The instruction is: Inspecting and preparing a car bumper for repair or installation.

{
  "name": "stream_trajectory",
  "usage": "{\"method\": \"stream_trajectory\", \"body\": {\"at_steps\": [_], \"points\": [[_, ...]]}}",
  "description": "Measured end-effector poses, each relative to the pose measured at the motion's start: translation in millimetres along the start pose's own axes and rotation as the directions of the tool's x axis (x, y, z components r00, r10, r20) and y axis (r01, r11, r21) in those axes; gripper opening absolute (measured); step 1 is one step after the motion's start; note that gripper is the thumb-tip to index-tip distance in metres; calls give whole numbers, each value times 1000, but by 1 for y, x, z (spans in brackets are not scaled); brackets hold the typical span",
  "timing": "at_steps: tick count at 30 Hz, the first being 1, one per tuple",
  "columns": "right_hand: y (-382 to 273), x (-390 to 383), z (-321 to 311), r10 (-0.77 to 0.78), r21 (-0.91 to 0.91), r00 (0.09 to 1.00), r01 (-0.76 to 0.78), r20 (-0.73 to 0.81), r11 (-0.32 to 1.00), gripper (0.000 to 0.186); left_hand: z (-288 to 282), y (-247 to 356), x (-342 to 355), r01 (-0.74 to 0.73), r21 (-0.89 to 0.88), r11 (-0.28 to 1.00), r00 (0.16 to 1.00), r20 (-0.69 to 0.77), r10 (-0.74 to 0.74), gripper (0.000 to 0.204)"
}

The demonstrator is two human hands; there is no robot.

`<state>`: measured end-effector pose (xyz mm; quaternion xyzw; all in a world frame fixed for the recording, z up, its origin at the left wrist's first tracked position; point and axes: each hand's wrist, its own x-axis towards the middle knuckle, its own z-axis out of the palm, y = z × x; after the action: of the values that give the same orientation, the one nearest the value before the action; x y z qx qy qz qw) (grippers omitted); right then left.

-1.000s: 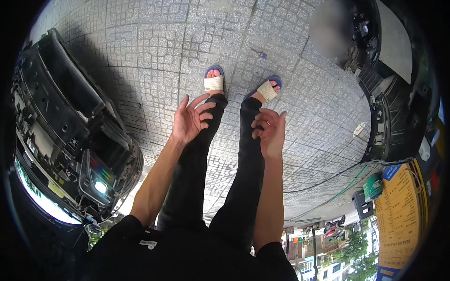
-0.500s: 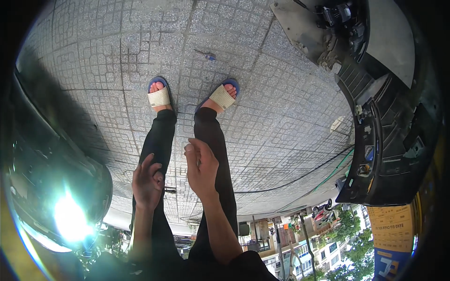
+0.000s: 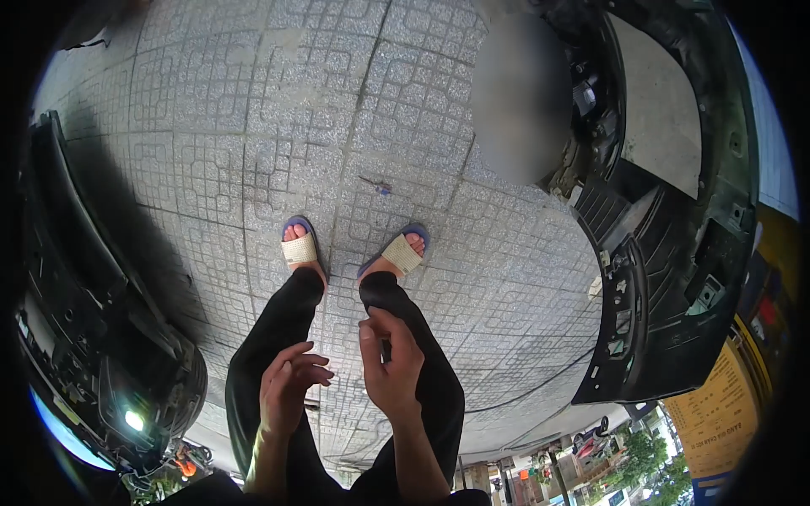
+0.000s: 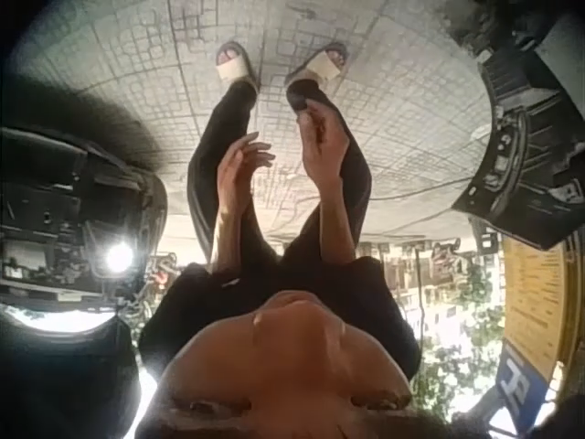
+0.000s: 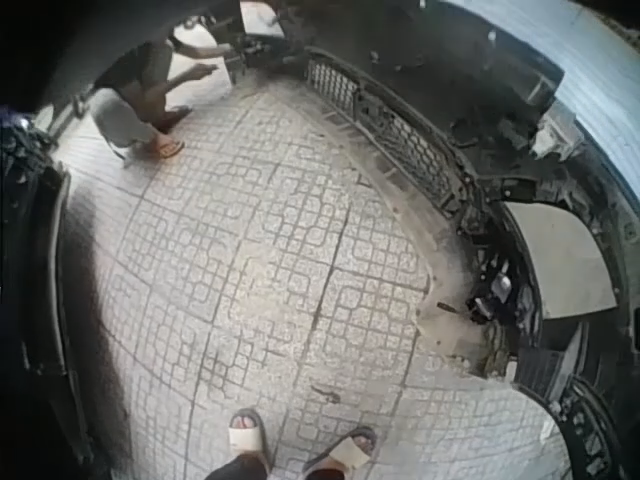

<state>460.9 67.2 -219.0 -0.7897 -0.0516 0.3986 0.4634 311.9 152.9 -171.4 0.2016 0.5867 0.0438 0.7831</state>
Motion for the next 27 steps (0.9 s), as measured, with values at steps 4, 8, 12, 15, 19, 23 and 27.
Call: {"method": "stream_trajectory", "body": {"at_steps": [4,8,12,15,19,23,27], "points": [[-6,60,5,-215,-128,976,216,21,968,21,-11,44,60,-125,41,991,974,197,114,45],[-18,119,2,-291,-296,916,370,278,881,24,7,84,142,-262,273,926,923,350,158,37],[3,185,-7,-356,-451,820,552,449,701,34,57,125,218,-612,293,735,733,560,387,30],[3,209,-12,-452,-535,759,651,469,539,39,69,106,256,-612,118,782,734,451,507,26],[-14,226,-7,-516,-504,762,647,392,572,45,47,20,347,-533,170,829,799,422,428,26],[-7,229,-15,-531,-773,789,534,310,342,46,62,-10,349,-670,483,563,694,676,247,32],[-29,191,15,-473,-459,815,579,335,674,47,43,-23,319,-792,534,297,590,795,141,34]]}}
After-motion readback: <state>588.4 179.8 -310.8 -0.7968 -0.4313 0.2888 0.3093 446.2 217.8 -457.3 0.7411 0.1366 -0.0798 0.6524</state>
